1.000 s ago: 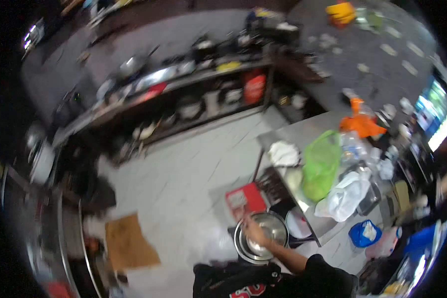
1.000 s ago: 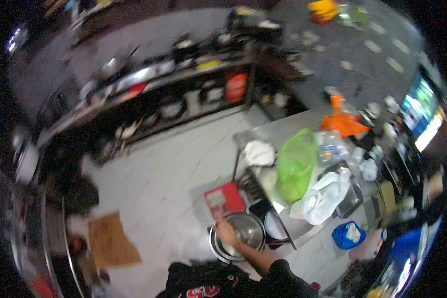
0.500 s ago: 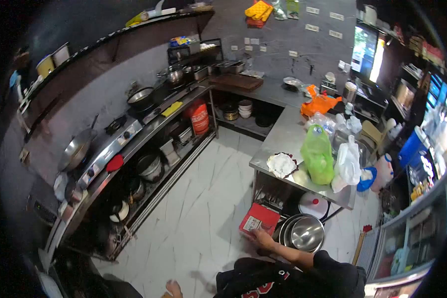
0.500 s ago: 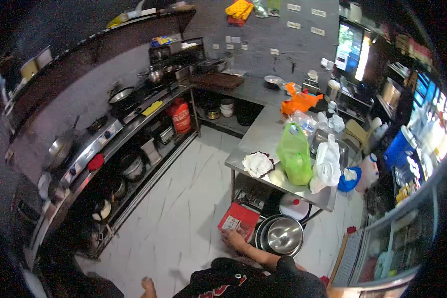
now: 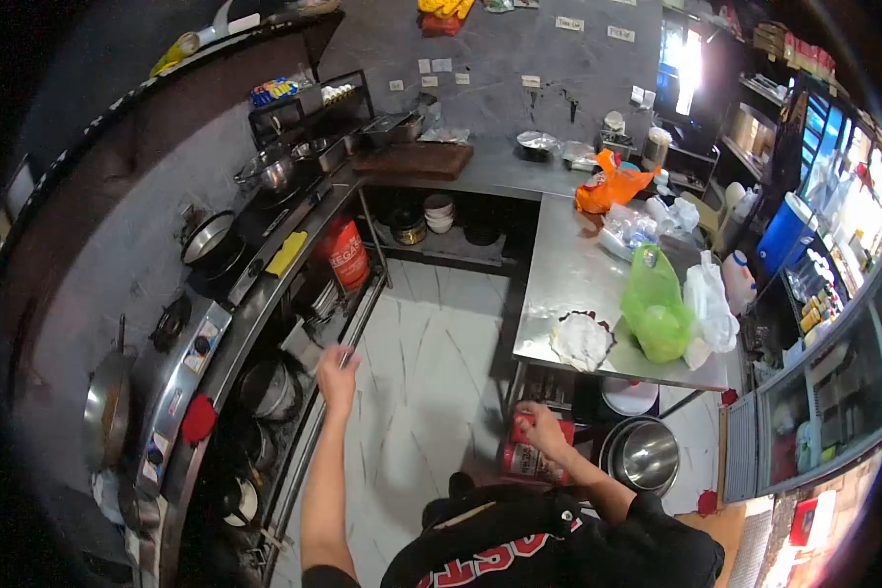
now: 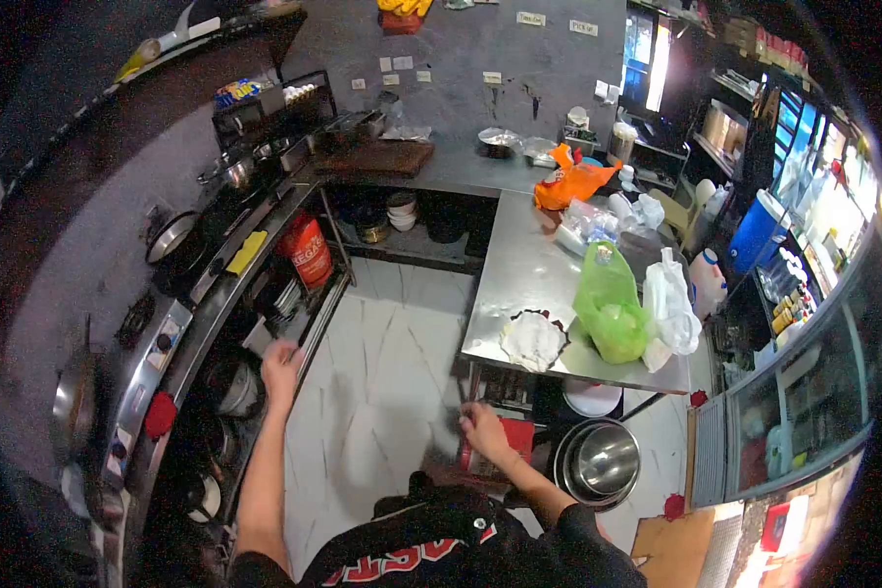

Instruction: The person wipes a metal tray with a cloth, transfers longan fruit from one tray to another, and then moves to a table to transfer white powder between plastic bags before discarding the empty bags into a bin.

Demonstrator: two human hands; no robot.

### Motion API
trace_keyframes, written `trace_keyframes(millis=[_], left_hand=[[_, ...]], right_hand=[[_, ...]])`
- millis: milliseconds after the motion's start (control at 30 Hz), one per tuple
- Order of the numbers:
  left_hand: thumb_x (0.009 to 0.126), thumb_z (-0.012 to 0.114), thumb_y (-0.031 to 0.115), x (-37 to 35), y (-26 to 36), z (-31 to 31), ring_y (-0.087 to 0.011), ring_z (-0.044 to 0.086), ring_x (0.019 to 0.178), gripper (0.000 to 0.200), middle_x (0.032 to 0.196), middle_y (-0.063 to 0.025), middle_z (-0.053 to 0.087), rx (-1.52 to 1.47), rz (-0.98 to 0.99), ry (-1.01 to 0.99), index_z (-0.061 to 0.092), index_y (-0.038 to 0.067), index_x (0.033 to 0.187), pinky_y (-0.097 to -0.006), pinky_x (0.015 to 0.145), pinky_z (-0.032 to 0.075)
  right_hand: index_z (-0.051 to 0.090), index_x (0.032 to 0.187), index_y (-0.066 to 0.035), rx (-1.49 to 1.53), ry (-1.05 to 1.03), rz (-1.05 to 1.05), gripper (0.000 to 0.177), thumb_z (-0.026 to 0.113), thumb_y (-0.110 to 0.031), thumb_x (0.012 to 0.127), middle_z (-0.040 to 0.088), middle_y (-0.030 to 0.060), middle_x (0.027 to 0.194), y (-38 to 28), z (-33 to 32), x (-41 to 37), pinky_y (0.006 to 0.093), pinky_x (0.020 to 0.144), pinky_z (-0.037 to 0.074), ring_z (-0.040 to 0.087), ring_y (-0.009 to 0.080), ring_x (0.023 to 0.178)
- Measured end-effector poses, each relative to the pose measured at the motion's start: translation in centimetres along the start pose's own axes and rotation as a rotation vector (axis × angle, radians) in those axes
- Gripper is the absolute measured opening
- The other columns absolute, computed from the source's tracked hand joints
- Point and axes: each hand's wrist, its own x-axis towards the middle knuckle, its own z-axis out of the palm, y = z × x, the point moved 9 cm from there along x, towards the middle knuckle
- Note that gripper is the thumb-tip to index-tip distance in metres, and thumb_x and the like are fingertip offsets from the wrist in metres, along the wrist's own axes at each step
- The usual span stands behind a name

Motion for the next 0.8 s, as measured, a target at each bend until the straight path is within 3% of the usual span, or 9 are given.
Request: trace_keyframes(millis=[167, 200, 267, 333, 500, 600, 633, 733, 800], left_hand=[[0.071, 0.070, 0.012, 16.8, 7.3, 1.0, -0.0232, 0.059, 0.090, 0.019, 0.089, -0.0100, 0.062, -0.022, 0.216, -0.018, 0.062, 0.003, 0.085, -0.0333, 0.082, 0.043], [0.071, 0.070, 0.013, 19.7, 8.3, 1.0, -0.0245, 0.058, 0.094, 0.017, 0.089, -0.0097, 0.063, 0.025, 0.252, -0.028, 0.063, 0.004, 0.084, -0.0338, 0.084, 0.043], [0.073, 0.069, 0.020, 25.1, 10.0, 1.5, -0.0297, 0.056, 0.098, 0.020, 0.107, -0.0140, 0.059, -0.019, 0.323, -0.074, 0.064, 0.005, 0.085, -0.0374, 0.084, 0.043], [0.072, 0.070, 0.022, 30.3, 11.8, 1.5, -0.0296, 0.055, 0.102, 0.020, 0.113, -0.0132, 0.057, 0.131, 0.472, 0.054, 0.064, 0.006, 0.084, -0.0369, 0.085, 0.043], [0.074, 0.068, 0.026, 44.3, 13.1, 5.2, -0.0296, 0.053, 0.106, 0.022, 0.118, -0.0124, 0.054, 0.179, 0.644, 0.024, 0.062, 0.009, 0.086, -0.0374, 0.087, 0.042], [0.078, 0.064, 0.029, 51.6, 15.2, 7.4, -0.0278, 0.053, 0.106, 0.025, 0.116, -0.0079, 0.055, 0.181, 0.675, 0.041, 0.061, 0.011, 0.095, -0.0369, 0.084, 0.043], [0.080, 0.063, 0.029, 53.7, 16.6, 8.1, -0.0277, 0.055, 0.102, 0.026, 0.113, -0.0074, 0.057, 0.130, 0.781, 0.075, 0.061, 0.011, 0.098, -0.0368, 0.082, 0.044], [0.083, 0.059, 0.027, 61.7, 19.2, 11.7, -0.0293, 0.059, 0.094, 0.023, 0.103, -0.0098, 0.061, 0.110, 0.875, 0.108, 0.061, 0.011, 0.100, -0.0375, 0.078, 0.045], [0.087, 0.053, 0.026, 66.6, 21.1, 14.8, -0.0321, 0.061, 0.088, 0.023, 0.093, -0.0112, 0.065, -0.031, 0.912, 0.103, 0.061, 0.012, 0.104, -0.0391, 0.074, 0.046]], right_hand=[[0.056, 0.107, -0.005, 0.130, 0.178, 0.019, 0.028, 0.059, -0.016, 0.081, 0.055, 0.0195, 0.101, -3.8, -1.9, 8.6, 0.0395, 0.079, 0.044, 0.055, 0.0343, 0.088], [0.055, 0.108, -0.004, 0.125, 0.113, 0.125, 0.029, 0.059, -0.013, 0.081, 0.056, 0.0191, 0.101, -4.1, -1.9, 10.2, 0.0378, 0.077, 0.045, 0.056, 0.0321, 0.086], [0.055, 0.110, -0.004, 0.206, 0.207, 0.161, 0.029, 0.059, -0.010, 0.082, 0.056, 0.0169, 0.099, -6.5, -3.6, 12.9, 0.0353, 0.075, 0.045, 0.057, 0.0285, 0.083], [0.055, 0.110, -0.004, 0.176, 0.301, 0.079, 0.028, 0.058, -0.010, 0.083, 0.055, 0.0135, 0.099, -7.3, -4.4, 16.3, 0.0321, 0.073, 0.046, 0.057, 0.0231, 0.079], [0.054, 0.111, -0.003, 0.275, 0.445, 0.162, 0.027, 0.056, -0.010, 0.085, 0.055, 0.0135, 0.101, -6.5, -4.1, 23.3, 0.0306, 0.071, 0.047, 0.058, 0.0205, 0.079], [0.054, 0.111, -0.003, 0.303, 0.526, 0.226, 0.027, 0.055, -0.010, 0.085, 0.055, 0.0141, 0.101, -6.7, -4.2, 27.0, 0.0297, 0.068, 0.048, 0.059, 0.0200, 0.078], [0.054, 0.111, -0.002, 0.337, 0.524, 0.285, 0.027, 0.055, -0.010, 0.085, 0.054, 0.0141, 0.100, -6.4, -3.6, 27.8, 0.0290, 0.067, 0.049, 0.060, 0.0194, 0.077], [0.053, 0.112, -0.002, 0.430, 0.588, 0.341, 0.027, 0.054, -0.009, 0.086, 0.053, 0.0130, 0.099, -6.1, -3.4, 30.4, 0.0282, 0.067, 0.049, 0.061, 0.0175, 0.074], [0.053, 0.112, -0.002, 0.300, 0.695, 0.318, 0.027, 0.054, -0.009, 0.086, 0.053, 0.0128, 0.102, -6.2, -4.7, 31.5, 0.0282, 0.067, 0.049, 0.061, 0.0175, 0.074]])
